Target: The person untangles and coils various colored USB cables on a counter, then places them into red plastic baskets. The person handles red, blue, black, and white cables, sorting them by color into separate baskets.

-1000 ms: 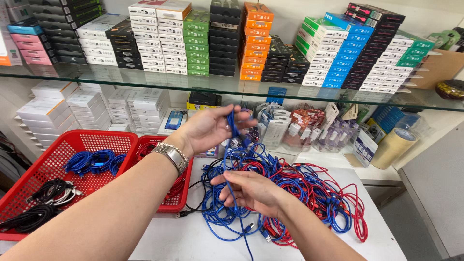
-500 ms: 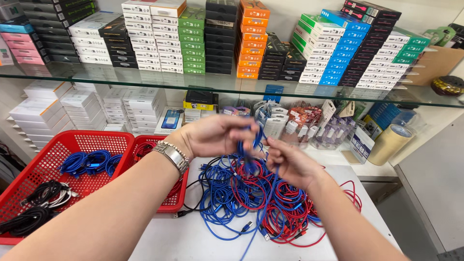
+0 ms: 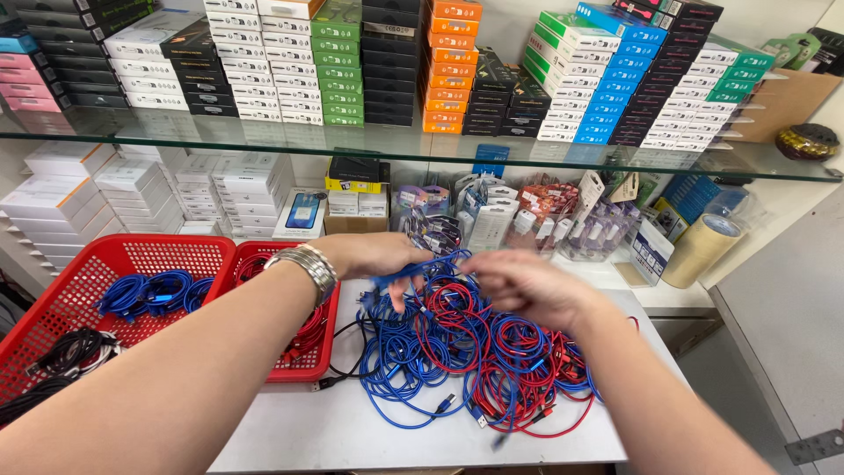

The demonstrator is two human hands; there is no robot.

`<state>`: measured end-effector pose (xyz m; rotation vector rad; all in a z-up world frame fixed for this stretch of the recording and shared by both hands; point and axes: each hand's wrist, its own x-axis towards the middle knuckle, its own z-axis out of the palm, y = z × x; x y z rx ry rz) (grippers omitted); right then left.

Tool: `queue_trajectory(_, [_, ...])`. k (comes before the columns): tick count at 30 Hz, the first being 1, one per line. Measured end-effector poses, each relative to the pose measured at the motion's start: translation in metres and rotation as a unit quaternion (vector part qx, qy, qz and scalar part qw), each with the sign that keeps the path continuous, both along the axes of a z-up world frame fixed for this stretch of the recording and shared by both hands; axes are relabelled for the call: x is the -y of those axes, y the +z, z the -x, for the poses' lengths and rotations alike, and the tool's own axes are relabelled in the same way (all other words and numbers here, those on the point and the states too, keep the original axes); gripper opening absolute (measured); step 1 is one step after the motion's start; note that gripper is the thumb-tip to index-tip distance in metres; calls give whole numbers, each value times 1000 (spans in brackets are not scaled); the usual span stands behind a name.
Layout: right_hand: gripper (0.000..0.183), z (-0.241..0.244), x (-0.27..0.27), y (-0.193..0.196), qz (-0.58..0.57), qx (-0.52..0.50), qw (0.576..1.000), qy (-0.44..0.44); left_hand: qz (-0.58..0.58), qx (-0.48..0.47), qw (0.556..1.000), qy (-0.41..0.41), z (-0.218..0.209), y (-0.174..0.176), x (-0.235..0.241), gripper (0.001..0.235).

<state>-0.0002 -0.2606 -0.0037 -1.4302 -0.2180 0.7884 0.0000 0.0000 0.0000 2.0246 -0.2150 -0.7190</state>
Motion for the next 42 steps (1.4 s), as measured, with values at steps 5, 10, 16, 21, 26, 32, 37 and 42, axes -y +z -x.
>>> queue_trajectory(5, [22, -21, 33, -5, -25, 13, 997, -69, 486, -211, 836, -142, 17, 14, -14, 30])
queue_trajectory(10, [28, 13, -12, -38, 59, 16, 995, -85, 662, -174, 729, -2, 3, 23, -11, 21])
queue_trajectory(16, [36, 52, -73, -33, 136, 129, 979, 84, 244, 161, 942, 163, -16, 6, -2, 30])
queue_trajectory(21, [32, 12, -46, 3, 240, 317, 909, 122, -75, 133, 988, 6, 3, -20, -5, 47])
queue_trajectory(26, [29, -24, 2, 7, 125, 179, 976, -8, 329, -177, 927, -33, 28, -7, -18, 38])
queue_trajectory(32, [20, 15, -36, -67, -229, -140, 955, -131, 641, -139, 752, 63, 28, 0, -8, 21])
queue_trajectory(37, [18, 49, -99, -81, -349, -281, 860, -243, 589, -21, 765, 258, 8, -16, 11, 21])
queue_trajectory(42, [25, 72, -114, -51, -359, -85, 902, -225, 460, 64, 810, 359, -4, -25, 18, 31])
